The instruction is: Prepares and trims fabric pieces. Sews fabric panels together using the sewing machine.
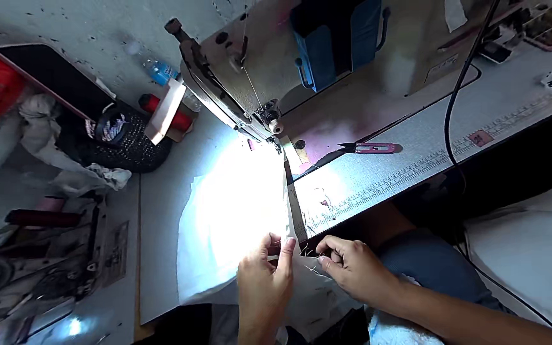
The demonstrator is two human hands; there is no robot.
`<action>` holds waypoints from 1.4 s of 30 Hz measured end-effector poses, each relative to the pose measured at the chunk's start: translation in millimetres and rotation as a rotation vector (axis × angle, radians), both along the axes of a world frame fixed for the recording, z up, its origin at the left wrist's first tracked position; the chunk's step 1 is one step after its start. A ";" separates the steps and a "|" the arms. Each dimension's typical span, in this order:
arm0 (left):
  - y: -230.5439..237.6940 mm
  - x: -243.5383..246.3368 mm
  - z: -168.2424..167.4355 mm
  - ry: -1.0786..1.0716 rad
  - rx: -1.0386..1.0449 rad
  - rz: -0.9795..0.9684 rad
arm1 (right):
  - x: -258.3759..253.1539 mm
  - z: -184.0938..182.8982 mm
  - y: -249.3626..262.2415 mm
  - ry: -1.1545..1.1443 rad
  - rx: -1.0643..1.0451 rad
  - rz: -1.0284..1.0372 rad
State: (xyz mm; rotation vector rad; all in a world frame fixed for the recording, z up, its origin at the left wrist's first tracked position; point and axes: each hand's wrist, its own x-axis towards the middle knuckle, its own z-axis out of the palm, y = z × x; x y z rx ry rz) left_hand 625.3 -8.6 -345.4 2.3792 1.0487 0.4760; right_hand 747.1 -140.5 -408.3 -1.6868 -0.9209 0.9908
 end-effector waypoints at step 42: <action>-21.8 -19.8 26.4 0.141 0.441 0.066 | -30.7 10.1 8.6 0.646 0.314 -0.359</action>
